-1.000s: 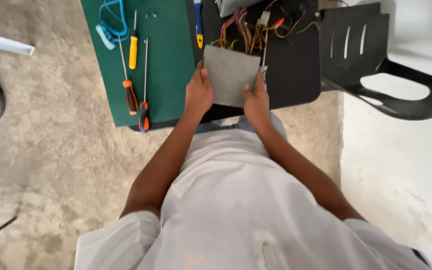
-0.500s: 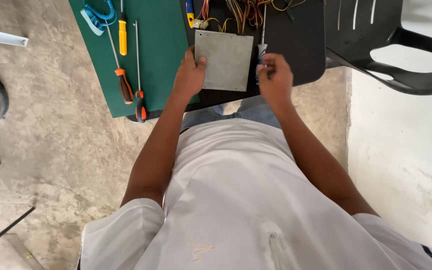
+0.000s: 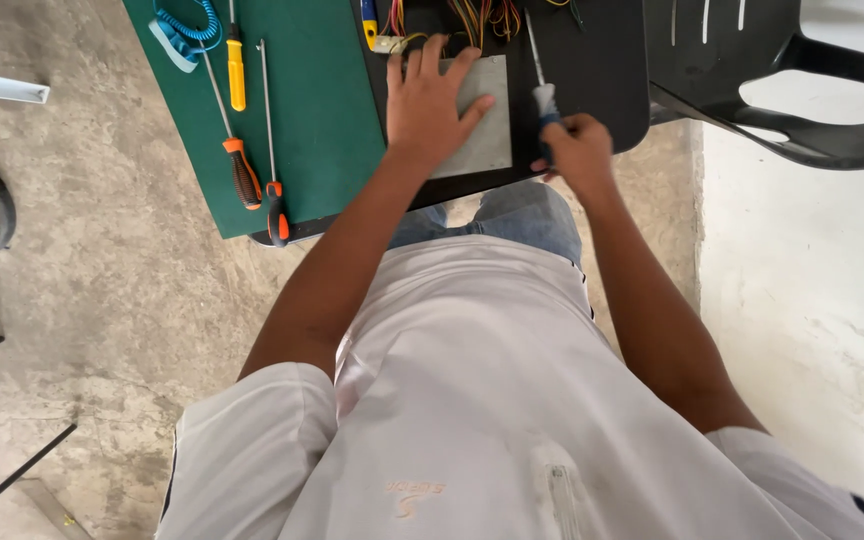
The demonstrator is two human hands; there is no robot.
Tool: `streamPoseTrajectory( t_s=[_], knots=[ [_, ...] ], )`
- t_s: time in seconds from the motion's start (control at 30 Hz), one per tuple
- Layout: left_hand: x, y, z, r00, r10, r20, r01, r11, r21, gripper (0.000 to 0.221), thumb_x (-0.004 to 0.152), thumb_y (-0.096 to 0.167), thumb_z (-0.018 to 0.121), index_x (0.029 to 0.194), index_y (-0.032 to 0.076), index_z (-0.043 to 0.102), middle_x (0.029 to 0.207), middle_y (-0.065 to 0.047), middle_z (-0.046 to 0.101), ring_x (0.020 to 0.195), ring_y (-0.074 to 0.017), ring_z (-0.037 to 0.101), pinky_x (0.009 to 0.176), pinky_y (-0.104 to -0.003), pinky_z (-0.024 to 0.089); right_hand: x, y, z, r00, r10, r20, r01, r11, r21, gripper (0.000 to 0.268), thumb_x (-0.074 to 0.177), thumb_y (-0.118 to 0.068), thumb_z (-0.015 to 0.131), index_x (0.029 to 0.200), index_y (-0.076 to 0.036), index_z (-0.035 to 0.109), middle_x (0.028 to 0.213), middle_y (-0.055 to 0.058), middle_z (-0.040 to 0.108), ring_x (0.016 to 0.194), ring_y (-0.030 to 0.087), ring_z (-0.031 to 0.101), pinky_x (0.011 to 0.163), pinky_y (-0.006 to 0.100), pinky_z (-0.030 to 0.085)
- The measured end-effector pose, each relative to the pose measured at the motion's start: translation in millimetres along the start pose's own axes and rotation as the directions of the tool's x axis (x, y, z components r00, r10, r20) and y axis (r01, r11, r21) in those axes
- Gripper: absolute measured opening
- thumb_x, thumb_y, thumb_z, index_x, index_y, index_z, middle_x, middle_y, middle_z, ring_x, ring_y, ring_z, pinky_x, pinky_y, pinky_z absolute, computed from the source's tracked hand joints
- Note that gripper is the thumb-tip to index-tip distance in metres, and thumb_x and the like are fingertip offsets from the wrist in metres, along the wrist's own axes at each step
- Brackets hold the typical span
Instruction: Disassembling a computer power supply unit for cleaning or repair using a screwdriver to remove the casing.
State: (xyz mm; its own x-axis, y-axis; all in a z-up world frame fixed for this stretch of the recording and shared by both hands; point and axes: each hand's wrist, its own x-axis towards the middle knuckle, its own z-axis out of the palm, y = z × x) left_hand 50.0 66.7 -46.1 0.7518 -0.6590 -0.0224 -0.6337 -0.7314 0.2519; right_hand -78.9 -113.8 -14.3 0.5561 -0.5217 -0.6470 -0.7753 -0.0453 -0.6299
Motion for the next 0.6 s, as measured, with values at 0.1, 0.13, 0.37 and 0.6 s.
streamPoseTrajectory(
  t_s=[0.1,0.13,0.37,0.6],
  knots=[
    [-9.2,17.5,17.4,0.997,-0.079,-0.016,0.078,0.995,-0.069,0.056,0.096,0.064,0.057,0.137,0.026,0.053,0.139,-0.018,0.044,0.117,-0.0367,0.053,0.101,-0.055,0.039,-20.8,6.3,-40.4,0.984,-0.144,-0.101,0.159,0.974,0.162,0.016,0.091,-0.004,0.066,0.106,-0.001,0.059,0.086,0.013,0.071,0.058,0.017,0.074,0.042,0.022,0.056],
    [-10.4,19.4,22.7,0.997,-0.076,-0.014,0.075,0.995,-0.07,0.056,0.096,0.064,0.057,0.137,0.026,0.053,0.139,-0.018,0.044,0.117,-0.0367,0.053,0.101,-0.055,0.039,-27.0,4.2,-54.3,0.985,-0.141,-0.103,0.157,0.974,0.163,0.016,0.091,-0.004,0.066,0.106,-0.001,0.059,0.086,0.013,0.071,0.058,0.017,0.074,0.042,0.022,0.056],
    [-13.4,34.2,30.8,0.986,-0.051,-0.161,0.013,0.973,-0.23,0.043,0.095,0.044,0.067,0.129,0.022,0.053,0.138,-0.017,0.039,0.121,-0.0364,0.051,0.098,-0.049,0.046,-79.9,-57.8,-109.9,0.656,-0.738,-0.157,0.754,0.648,0.107,0.021,0.109,0.003,0.076,0.117,0.01,0.058,0.095,0.024,0.062,0.081,0.032,0.072,0.059,0.034,0.059],
    [0.6,24.4,45.9,0.93,-0.099,-0.354,-0.053,0.917,-0.396,0.031,0.086,0.042,0.08,0.106,0.019,0.074,0.11,-0.001,0.052,0.098,-0.0262,0.056,0.085,-0.048,0.052,-74.3,-84.0,-89.9,0.437,-0.89,-0.133,0.793,0.451,-0.41,0.024,0.101,-0.003,0.098,0.105,0.007,0.077,0.084,0.011,0.069,0.071,0.017,0.06,0.058,0.028,0.044]
  ],
)
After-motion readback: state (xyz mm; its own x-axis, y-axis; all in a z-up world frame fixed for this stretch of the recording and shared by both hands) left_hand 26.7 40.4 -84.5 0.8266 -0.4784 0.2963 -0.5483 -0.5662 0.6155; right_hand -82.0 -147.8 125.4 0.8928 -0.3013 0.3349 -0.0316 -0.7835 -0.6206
